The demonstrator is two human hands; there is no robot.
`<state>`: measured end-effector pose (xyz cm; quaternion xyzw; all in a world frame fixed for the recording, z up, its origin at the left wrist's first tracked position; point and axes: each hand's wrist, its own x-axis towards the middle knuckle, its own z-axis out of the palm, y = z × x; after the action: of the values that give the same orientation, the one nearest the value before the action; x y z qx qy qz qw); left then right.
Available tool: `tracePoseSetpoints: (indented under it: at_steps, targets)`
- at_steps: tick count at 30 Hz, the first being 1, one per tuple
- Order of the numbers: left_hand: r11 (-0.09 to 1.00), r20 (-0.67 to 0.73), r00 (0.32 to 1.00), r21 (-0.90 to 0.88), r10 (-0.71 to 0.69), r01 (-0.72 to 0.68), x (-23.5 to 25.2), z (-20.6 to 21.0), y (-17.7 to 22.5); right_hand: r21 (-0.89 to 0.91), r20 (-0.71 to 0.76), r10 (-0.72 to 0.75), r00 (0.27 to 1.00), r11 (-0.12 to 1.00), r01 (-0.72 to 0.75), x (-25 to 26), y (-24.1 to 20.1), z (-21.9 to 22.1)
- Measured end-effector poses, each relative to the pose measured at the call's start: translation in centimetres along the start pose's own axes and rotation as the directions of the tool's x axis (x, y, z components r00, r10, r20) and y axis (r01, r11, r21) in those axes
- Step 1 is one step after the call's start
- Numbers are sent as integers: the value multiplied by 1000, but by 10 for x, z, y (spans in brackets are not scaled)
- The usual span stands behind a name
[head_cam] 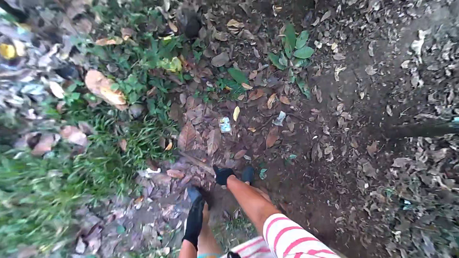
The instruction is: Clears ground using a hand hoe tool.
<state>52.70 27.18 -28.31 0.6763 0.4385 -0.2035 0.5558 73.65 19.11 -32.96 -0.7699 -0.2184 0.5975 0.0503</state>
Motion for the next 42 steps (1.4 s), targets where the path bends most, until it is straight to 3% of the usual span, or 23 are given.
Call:
tracePoseSetpoints:
  at_steps: [4, 8, 11, 13, 15, 18, 22, 25, 27, 30, 34, 36, 39, 40, 42]
  targets:
    - [986, 110, 980, 2, 168, -169, 81, 73, 32, 9, -50, 32, 998, 999, -32, 69, 87, -43]
    - [963, 210, 947, 69, 241, -261, 178, 99, 25, 11, -185, 143, 972, 990, -143, 93, 227, -73]
    - [971, 210, 955, 71, 210, -229, 242, 93, 21, 82, -311, 323, 894, 946, -314, 100, 309, -78]
    - [970, 175, 958, 53, 226, -239, 278, 88, 23, 172, -409, 434, 803, 900, -399, 114, 336, -74]
    - [960, 145, 951, 30, 272, -279, 310, 84, 27, 318, -488, 515, 704, 857, -406, 140, 326, -75]
    - [935, 78, 934, 41, 348, -352, 354, 88, 39, 563, -562, 514, 648, 812, -155, 204, 270, -76]
    - [804, 49, 837, 252, 545, -538, 395, 81, 59, 580, -638, 317, 702, 798, 166, 303, 213, -86]
    - [703, 4, 766, 393, 643, -593, 421, 57, 57, 501, -628, 203, 752, 844, 191, 369, 212, -105]
    - [668, -28, 734, 439, 679, -601, 435, 41, 52, 492, -645, 230, 729, 855, 166, 392, 231, -109]
    - [676, -65, 722, 418, 688, -607, 440, 24, 42, 551, -657, 394, 642, 833, 53, 380, 278, -106]
    - [682, -66, 729, 420, 681, -599, 432, 7, 29, 708, -589, 642, 491, 702, -69, 344, 324, -111]
    - [668, -75, 720, 450, 690, -593, 432, 0, 26, 787, -576, 714, 399, 616, 32, 333, 319, -120]
    - [672, -100, 712, 443, 695, -593, 431, -5, 29, 775, -622, 728, 287, 519, 361, 338, 284, -98]
    - [679, -101, 717, 433, 690, -592, 429, -5, 32, 750, -645, 706, 291, 514, 417, 339, 268, -75]
    - [685, -84, 725, 419, 683, -596, 432, -5, 35, 731, -682, 618, 392, 551, 402, 338, 236, -19]
